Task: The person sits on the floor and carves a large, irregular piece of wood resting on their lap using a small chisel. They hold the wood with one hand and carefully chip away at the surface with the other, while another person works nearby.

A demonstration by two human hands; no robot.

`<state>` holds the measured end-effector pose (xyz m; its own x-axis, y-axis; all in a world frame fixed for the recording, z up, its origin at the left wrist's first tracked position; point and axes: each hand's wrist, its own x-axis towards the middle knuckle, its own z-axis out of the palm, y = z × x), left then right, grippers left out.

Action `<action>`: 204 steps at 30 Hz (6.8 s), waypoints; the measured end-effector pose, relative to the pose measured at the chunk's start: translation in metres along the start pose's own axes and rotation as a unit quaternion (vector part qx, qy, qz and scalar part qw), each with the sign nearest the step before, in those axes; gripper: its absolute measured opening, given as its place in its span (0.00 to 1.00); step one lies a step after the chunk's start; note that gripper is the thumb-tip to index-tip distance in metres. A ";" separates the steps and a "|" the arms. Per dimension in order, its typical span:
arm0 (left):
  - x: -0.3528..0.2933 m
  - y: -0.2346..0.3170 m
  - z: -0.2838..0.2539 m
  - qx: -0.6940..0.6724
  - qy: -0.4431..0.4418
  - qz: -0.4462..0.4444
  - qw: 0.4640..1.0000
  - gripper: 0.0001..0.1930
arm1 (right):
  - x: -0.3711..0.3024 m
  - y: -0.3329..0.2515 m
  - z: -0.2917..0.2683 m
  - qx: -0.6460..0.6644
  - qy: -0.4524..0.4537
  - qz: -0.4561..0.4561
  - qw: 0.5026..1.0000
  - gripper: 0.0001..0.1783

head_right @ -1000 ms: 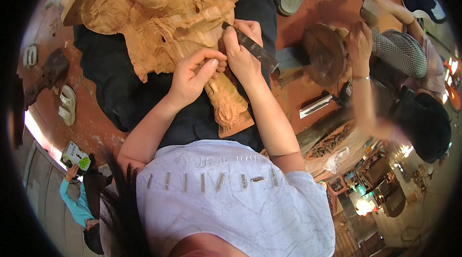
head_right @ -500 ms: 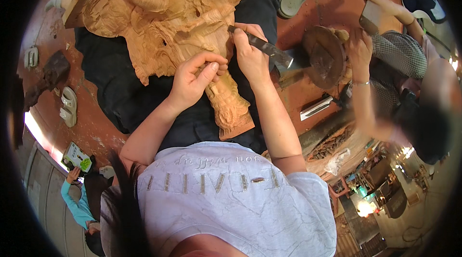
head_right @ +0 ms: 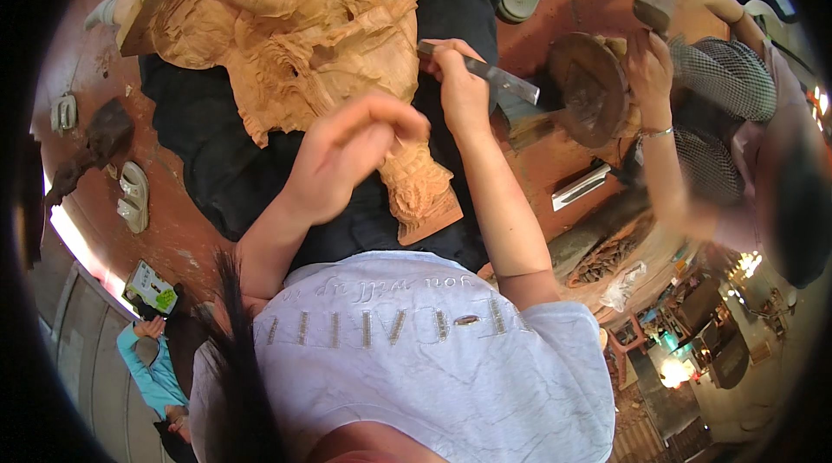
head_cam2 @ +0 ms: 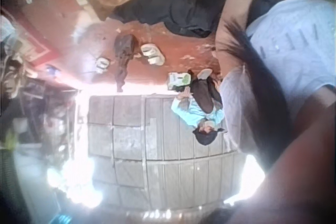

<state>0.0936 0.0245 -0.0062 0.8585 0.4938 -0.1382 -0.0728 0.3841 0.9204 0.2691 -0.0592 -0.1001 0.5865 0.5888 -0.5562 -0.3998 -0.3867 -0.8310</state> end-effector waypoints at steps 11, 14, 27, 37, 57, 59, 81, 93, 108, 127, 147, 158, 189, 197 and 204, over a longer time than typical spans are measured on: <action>-0.020 0.111 0.070 -0.257 -0.193 0.242 0.915 0.08 | 0.008 0.029 -0.010 0.173 -0.078 -0.127 0.974 0.12; -0.015 0.111 0.066 -0.229 -0.190 0.242 0.924 0.07 | 0.008 0.031 -0.004 0.174 -0.082 -0.136 0.972 0.12; -0.004 0.105 0.075 -0.125 -0.192 0.277 0.933 0.05 | 0.002 0.023 0.001 0.205 -0.070 -0.141 0.966 0.11; -0.024 0.003 0.041 0.199 -0.091 0.091 0.971 0.05 | -0.007 0.000 -0.011 0.111 -0.029 -0.150 0.982 0.09; -0.003 -0.079 -0.020 0.493 0.124 0.235 0.829 0.06 | 0.009 -0.019 -0.002 -0.220 -0.031 -0.369 0.902 0.06; -0.002 -0.080 -0.020 0.487 0.126 0.237 0.831 0.06 | -0.001 -0.017 -0.003 -0.235 -0.025 -0.381 0.894 0.06; -0.001 -0.084 -0.023 0.490 0.124 0.255 0.824 0.04 | 0.012 -0.027 0.013 -0.182 -0.019 -0.382 0.906 0.04; -0.001 -0.084 -0.023 0.488 0.121 0.256 0.826 0.05 | 0.009 -0.025 0.016 -0.228 -0.021 -0.434 0.871 0.05; -0.004 -0.084 -0.023 0.491 0.126 0.260 0.822 0.05 | 0.001 -0.030 0.009 -0.216 -0.061 -0.329 0.917 0.06; -0.002 -0.084 -0.022 0.498 0.131 0.260 0.817 0.07 | -0.006 -0.023 0.006 -0.186 -0.051 -0.324 0.926 0.04; -0.003 -0.085 -0.022 0.500 0.125 0.253 0.819 0.06 | 0.001 -0.019 -0.006 -0.151 -0.093 -0.261 0.949 0.04; -0.004 -0.084 -0.022 0.496 0.125 0.254 0.821 0.06 | 0.000 -0.019 -0.011 -0.108 -0.117 -0.181 0.970 0.03; -0.004 -0.083 -0.023 0.499 0.132 0.267 0.814 0.06 | -0.005 -0.035 0.015 -0.248 -0.059 -0.393 0.883 0.06; -0.003 -0.083 -0.022 0.492 0.122 0.259 0.822 0.05 | -0.015 -0.030 0.020 -0.262 -0.044 -0.425 0.866 0.07; -0.001 -0.083 -0.022 0.485 0.126 0.268 0.823 0.05 | -0.007 -0.029 0.025 -0.298 -0.029 -0.477 0.826 0.09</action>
<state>0.0878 0.0090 -0.0906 0.6933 0.5832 0.4234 0.1379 -0.6839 0.7164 0.2587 -0.0343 -0.0715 0.3933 0.8535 0.3418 0.6532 0.0022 -0.7572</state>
